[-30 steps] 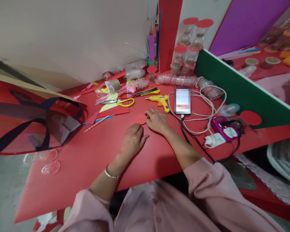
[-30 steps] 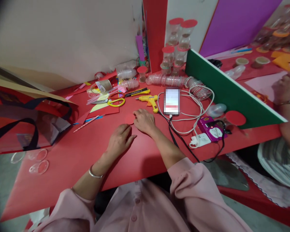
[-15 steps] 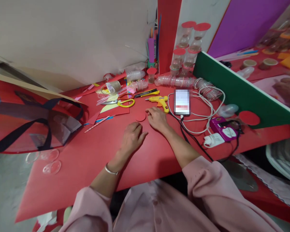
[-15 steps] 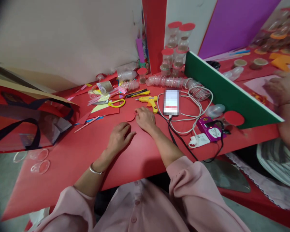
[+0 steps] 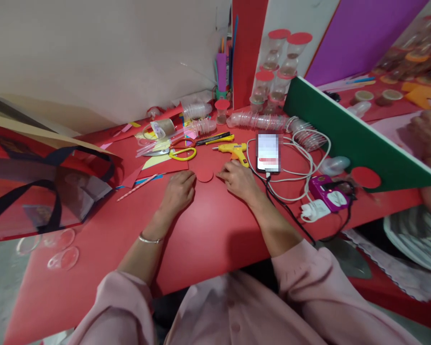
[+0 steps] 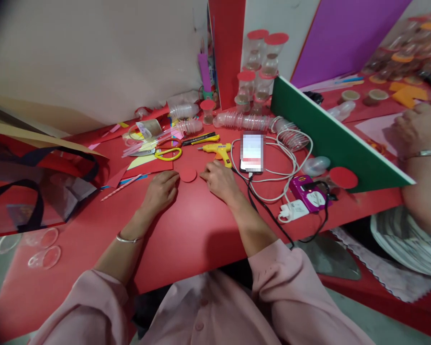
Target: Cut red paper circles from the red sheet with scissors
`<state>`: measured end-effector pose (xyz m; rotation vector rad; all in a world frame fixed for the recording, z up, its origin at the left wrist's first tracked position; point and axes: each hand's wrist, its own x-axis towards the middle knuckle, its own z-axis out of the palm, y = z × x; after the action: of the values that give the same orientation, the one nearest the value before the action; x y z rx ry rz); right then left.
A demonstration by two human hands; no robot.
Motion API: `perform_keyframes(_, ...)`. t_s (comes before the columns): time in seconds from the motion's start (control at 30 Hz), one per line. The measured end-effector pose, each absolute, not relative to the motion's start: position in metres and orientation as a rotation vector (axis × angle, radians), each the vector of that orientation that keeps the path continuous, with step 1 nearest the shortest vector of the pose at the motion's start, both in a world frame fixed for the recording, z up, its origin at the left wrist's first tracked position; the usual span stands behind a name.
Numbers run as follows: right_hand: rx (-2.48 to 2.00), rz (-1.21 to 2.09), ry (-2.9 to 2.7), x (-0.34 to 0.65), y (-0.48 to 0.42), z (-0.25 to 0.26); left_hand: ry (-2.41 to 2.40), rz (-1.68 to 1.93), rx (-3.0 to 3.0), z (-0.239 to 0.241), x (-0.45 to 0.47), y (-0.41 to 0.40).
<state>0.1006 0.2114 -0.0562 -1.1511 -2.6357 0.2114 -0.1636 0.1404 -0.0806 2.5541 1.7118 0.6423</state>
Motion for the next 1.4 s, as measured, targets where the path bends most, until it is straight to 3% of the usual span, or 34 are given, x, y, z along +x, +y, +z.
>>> perform_keyframes(0.67,-1.233,0.273,-2.510,0.088,0.213,-0.064,1.507,0.717,2.595,-0.071,-0.147,0.124)
perform_keyframes(0.83,-1.150,0.417,-2.452,0.069,0.215,-0.069,1.417,0.745,2.634,-0.071,-0.128,0.115)
perform_keyframes(1.4,-1.037,0.685,-2.273,0.061,0.231,-0.082,1.825,0.500,2.582,-0.061,-0.095,0.101)
